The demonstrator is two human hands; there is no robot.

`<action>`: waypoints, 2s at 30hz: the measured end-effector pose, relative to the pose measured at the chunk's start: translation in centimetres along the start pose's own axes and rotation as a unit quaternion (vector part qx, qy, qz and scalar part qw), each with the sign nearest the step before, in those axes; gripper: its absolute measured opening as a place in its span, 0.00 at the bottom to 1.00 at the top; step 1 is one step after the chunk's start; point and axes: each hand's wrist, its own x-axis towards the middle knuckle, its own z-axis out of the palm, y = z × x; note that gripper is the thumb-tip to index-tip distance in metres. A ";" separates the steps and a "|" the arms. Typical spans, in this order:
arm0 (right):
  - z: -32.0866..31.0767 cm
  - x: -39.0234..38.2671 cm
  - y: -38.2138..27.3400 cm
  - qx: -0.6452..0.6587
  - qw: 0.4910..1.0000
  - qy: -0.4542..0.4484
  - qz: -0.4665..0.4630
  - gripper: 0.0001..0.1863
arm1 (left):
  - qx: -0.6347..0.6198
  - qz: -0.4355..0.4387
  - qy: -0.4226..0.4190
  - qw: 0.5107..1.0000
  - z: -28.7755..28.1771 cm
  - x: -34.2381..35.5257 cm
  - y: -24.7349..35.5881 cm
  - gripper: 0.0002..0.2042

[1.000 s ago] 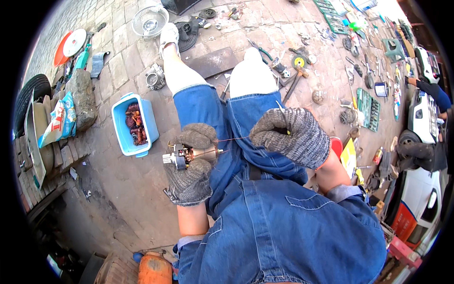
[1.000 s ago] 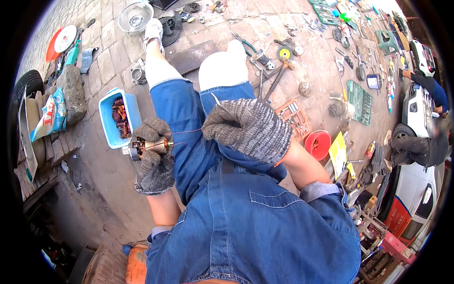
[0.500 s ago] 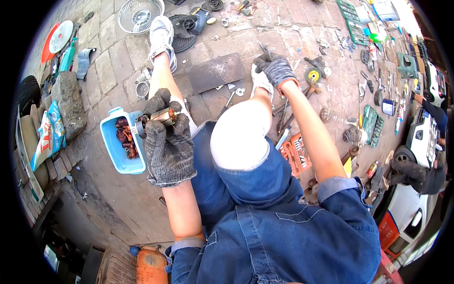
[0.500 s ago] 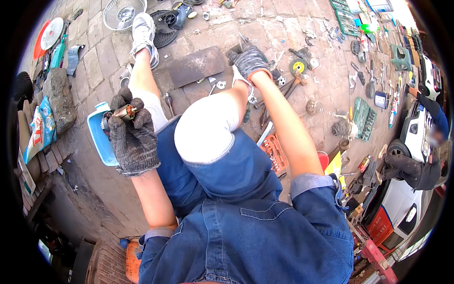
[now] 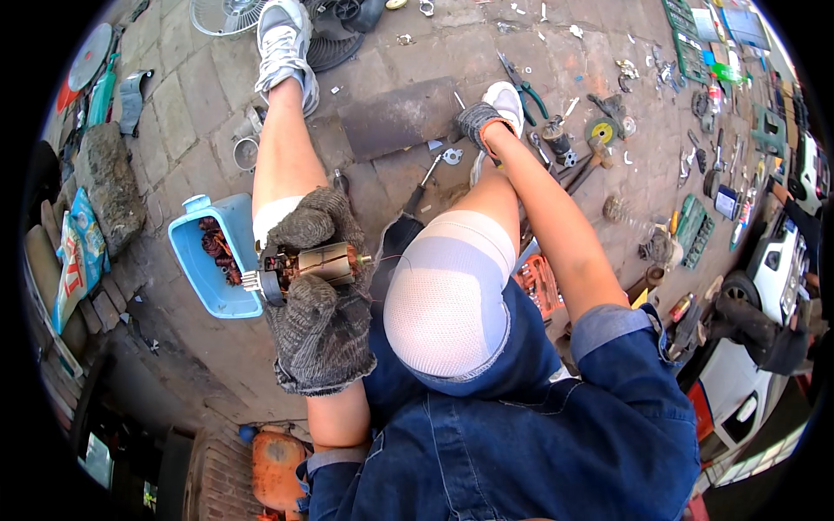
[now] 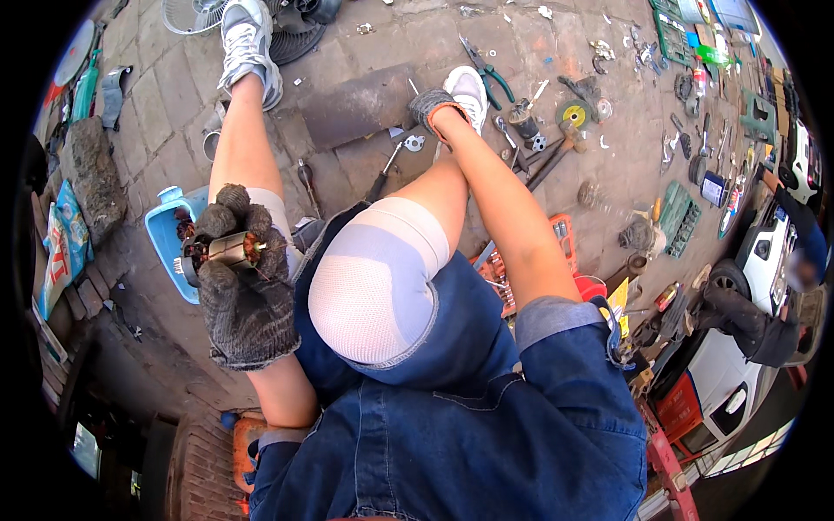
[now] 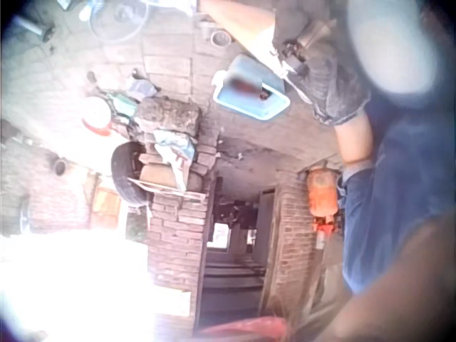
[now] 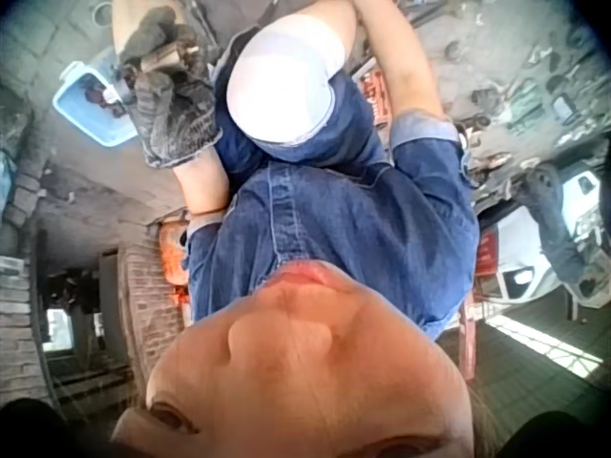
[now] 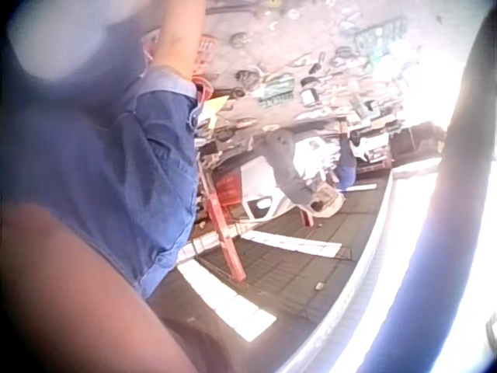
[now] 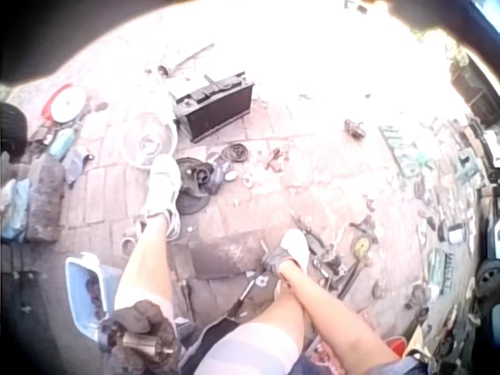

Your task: The person sits on the ground and uses a screwdriver to manipulate the internal components of a small electric motor. They repeatedly insert the tool into the motor housing, turn it, and inspect the assembly while holding the motor with gloved hands.

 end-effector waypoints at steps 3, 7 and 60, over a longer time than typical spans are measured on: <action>1.2 0.2 1.2 0.111 0.993 0.002 0.024 0.13 | 0.008 0.012 -0.010 1.000 -0.1 0.0 -0.2 0.23; -2.1 -1.4 0.2 0.224 0.964 -0.065 0.129 0.18 | -0.005 -0.005 -0.011 1.000 -0.9 -0.4 0.1 0.23; 2.3 -5.9 11.1 0.467 0.722 0.221 0.460 0.26 | -0.120 -0.303 0.104 0.940 -9.2 20.2 -21.5 0.07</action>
